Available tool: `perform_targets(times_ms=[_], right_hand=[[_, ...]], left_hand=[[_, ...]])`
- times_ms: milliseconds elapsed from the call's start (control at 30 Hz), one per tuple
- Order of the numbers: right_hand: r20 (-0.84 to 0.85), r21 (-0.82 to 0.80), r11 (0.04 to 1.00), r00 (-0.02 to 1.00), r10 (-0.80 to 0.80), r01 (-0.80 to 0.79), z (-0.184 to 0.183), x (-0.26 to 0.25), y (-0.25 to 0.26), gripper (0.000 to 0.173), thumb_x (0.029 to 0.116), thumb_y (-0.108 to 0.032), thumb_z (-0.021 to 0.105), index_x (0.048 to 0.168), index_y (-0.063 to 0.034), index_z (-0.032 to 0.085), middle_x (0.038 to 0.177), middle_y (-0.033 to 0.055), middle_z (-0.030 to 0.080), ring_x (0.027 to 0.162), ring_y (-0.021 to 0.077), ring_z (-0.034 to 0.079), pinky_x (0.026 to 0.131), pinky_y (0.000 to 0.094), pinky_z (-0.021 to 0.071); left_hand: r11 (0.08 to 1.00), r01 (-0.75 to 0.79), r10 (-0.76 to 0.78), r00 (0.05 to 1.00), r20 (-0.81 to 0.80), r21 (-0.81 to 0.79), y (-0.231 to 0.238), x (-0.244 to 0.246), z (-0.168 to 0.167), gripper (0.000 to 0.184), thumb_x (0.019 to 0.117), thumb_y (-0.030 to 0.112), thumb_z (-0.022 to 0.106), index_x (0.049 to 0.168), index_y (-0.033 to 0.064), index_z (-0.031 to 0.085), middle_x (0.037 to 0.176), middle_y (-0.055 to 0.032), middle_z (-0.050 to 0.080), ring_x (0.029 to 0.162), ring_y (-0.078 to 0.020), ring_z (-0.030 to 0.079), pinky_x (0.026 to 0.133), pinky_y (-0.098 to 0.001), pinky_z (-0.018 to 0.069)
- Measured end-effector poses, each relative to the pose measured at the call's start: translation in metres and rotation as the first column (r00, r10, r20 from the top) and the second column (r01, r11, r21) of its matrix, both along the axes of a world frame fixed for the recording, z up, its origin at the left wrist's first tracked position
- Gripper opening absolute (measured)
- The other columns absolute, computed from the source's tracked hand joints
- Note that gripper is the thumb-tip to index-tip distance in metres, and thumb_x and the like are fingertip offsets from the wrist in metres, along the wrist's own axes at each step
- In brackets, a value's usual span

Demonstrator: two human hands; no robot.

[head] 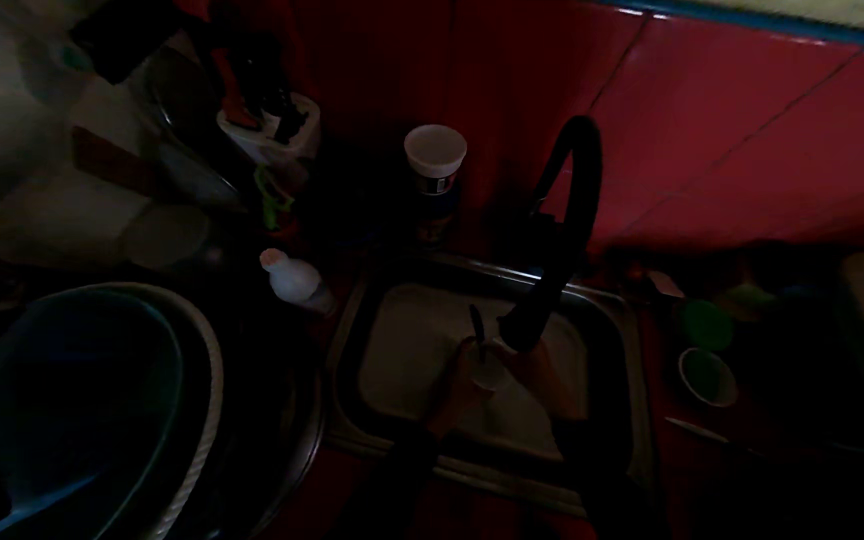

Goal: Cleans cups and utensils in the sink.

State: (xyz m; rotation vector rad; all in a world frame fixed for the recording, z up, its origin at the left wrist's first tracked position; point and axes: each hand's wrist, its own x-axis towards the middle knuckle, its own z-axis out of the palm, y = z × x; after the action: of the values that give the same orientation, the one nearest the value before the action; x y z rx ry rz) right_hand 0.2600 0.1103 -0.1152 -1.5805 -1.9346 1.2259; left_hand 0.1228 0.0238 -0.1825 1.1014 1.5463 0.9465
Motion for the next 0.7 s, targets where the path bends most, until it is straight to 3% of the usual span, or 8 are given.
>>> perform_targets(times_ms=[67,167,300,367,433,533,600,700], right_hand=[[-0.094,-0.088,0.996,0.996,0.001,-0.01,-0.001,-0.008,0.005,0.043,0.0881,-0.015,0.081,0.126,-0.004,0.065,0.112,0.0118,0.07,0.1,0.0189,0.067,0.089,0.0392,0.0565],[-0.115,-0.169,0.982,0.991,0.064,-0.083,0.006,-0.008,0.01,0.03,0.0915,-0.015,0.076,0.117,-0.0027,0.066,0.096,0.0086,0.069,0.084,0.0141,0.065,0.078,0.0344,0.0567],[0.049,0.029,1.0,0.999,-0.005,0.004,0.035,-0.003,0.0,0.034,0.0923,-0.01,0.076,0.124,-0.001,0.065,0.098,0.0167,0.071,0.085,0.0257,0.069,0.077,0.0449,0.058],[0.053,0.019,0.999,0.998,0.044,-0.045,0.033,0.003,-0.003,0.027,0.0923,-0.01,0.076,0.116,-0.0007,0.067,0.094,0.0137,0.071,0.081,0.0211,0.069,0.075,0.0398,0.0591],[0.031,-0.106,0.983,0.988,0.151,-0.147,0.028,0.011,-0.006,0.019,0.0945,-0.016,0.073,0.105,-0.0011,0.07,0.089,0.0081,0.07,0.079,0.0129,0.067,0.075,0.0308,0.0577],[0.052,-0.089,0.99,0.992,0.118,-0.114,0.025,0.018,-0.013,0.016,0.0969,-0.013,0.069,0.107,-0.0002,0.07,0.09,0.0086,0.07,0.079,0.0108,0.066,0.075,0.0274,0.0557],[0.083,-0.024,0.994,0.991,0.107,-0.105,0.023,0.021,-0.018,0.017,0.099,-0.011,0.065,0.111,0.0001,0.07,0.093,0.0115,0.071,0.081,0.0146,0.068,0.077,0.031,0.0569],[0.129,-0.106,0.981,0.976,0.176,-0.163,0.037,0.021,-0.02,0.018,0.0997,-0.016,0.065,0.11,-0.0029,0.073,0.093,0.0085,0.072,0.078,0.0106,0.065,0.073,0.0265,0.0543]], left_hand=[[0.998,0.054,-0.054,0.998,-0.025,0.013,-0.001,0.001,0.003,0.093,0.0751,0.016,0.089,0.153,0.002,0.04,0.148,-0.0197,0.052,0.135,-0.0252,0.054,0.114,-0.039,0.0447],[0.996,0.048,-0.043,0.997,-0.058,0.075,-0.002,0.003,0.003,0.091,0.075,0.02,0.089,0.151,0.0001,0.042,0.144,-0.0189,0.056,0.131,-0.0231,0.057,0.113,-0.0373,0.0463],[0.999,-0.051,0.051,0.994,-0.097,0.001,-0.005,-0.001,0.002,0.102,0.0727,0.022,0.091,0.155,0.0024,0.036,0.148,-0.0226,0.052,0.135,-0.03,0.054,0.113,-0.043,0.0454],[0.997,-0.077,0.076,0.993,-0.095,-0.005,-0.005,-0.005,0.004,0.101,0.0727,0.022,0.091,0.154,0.0013,0.036,0.148,-0.0234,0.051,0.135,-0.0311,0.053,0.114,-0.0433,0.0442],[0.995,-0.092,0.094,0.991,-0.096,0.027,-0.005,-0.007,0.007,0.097,0.0742,0.024,0.09,0.153,0.0008,0.039,0.145,-0.0232,0.053,0.133,-0.0302,0.055,0.113,-0.0428,0.0455],[0.995,-0.102,0.103,0.992,-0.074,0.021,-0.005,-0.008,0.01,0.097,0.0739,0.022,0.091,0.153,0.0013,0.038,0.145,-0.023,0.053,0.133,-0.0299,0.055,0.113,-0.0426,0.0451],[0.994,-0.102,0.104,0.993,-0.065,0.026,-0.004,-0.007,0.007,0.098,0.0733,0.021,0.091,0.153,0.0011,0.038,0.145,-0.023,0.054,0.133,-0.0293,0.055,0.112,-0.0416,0.0456],[0.996,-0.087,0.088,0.994,-0.071,0.022,-0.001,-0.005,0.009,0.098,0.0738,0.022,0.09,0.153,-0.0006,0.038,0.146,-0.0247,0.052,0.134,-0.0307,0.054,0.113,-0.0424,0.0446]])
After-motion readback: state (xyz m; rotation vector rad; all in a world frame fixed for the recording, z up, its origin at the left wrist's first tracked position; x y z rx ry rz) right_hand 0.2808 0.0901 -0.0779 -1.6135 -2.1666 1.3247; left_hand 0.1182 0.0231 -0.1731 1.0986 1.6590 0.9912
